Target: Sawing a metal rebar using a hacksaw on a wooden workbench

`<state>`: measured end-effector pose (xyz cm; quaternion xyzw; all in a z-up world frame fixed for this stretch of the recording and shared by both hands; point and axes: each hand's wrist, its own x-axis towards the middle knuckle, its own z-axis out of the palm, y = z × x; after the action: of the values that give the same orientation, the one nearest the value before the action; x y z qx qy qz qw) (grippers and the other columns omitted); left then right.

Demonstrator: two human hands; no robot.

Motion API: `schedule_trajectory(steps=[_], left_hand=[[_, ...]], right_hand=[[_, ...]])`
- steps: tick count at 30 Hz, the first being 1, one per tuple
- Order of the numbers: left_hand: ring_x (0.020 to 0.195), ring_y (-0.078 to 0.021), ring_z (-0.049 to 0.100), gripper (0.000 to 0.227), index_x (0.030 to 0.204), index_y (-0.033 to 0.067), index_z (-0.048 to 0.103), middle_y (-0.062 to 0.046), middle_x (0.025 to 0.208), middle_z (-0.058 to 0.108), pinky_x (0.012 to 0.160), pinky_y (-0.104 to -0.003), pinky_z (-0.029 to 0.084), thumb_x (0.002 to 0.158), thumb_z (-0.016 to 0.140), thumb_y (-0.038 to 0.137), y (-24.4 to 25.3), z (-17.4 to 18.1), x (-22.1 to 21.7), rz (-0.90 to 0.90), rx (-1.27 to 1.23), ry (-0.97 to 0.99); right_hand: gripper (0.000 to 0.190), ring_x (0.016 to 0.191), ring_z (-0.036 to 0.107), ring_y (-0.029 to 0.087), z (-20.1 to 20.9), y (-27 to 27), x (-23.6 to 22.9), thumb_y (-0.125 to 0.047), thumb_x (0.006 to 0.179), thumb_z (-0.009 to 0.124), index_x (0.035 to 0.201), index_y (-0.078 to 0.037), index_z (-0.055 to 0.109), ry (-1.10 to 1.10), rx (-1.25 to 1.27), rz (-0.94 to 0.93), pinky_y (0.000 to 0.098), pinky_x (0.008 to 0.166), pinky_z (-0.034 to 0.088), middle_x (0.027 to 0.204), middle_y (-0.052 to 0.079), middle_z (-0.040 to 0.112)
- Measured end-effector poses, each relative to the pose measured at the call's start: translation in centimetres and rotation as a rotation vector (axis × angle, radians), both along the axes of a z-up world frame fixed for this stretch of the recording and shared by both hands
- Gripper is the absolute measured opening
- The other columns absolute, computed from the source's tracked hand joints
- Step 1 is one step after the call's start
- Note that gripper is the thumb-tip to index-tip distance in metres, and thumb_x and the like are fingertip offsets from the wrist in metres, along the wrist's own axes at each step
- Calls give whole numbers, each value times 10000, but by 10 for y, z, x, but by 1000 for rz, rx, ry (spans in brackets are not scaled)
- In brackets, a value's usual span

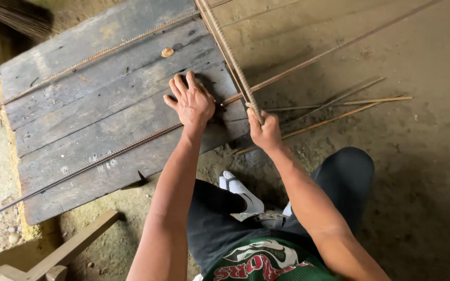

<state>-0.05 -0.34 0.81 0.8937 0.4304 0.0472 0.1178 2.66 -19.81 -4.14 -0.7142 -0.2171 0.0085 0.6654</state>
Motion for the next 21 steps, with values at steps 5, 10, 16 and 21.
schedule_trajectory(steps=[5,10,16,21], left_hand=[[1550,-358,202,391,1441,245,387,-134,1595,298,1203,-686,127,1061,393,335,3,-6,0,1,-43,-48],[1556,-370,183,408,1453,229,376,-152,1600,292,1198,-701,116,1060,399,333,2,-1,4,5,-57,-35],[1564,-376,171,447,1493,208,358,-170,1619,279,1202,-689,104,1061,380,317,1,1,0,-3,-55,14],[1564,-367,181,433,1487,223,362,-156,1612,284,1205,-687,110,1064,355,315,0,0,1,-10,-69,-13]], right_hand=[[469,521,474,137,27,-43,-49,-234,1000,657,594,-25,552,11,-72,-53,349,477,395,476,124,508],[510,353,521,279,-99,-190,-130,-297,904,729,494,-56,546,43,-378,-121,361,402,407,389,129,500],[423,376,503,225,-10,-77,-59,-245,946,703,584,-26,692,89,-257,-88,382,426,350,432,148,539],[393,480,484,143,-56,-22,-6,-181,988,650,651,20,654,-47,-21,-30,345,447,356,463,141,514]])
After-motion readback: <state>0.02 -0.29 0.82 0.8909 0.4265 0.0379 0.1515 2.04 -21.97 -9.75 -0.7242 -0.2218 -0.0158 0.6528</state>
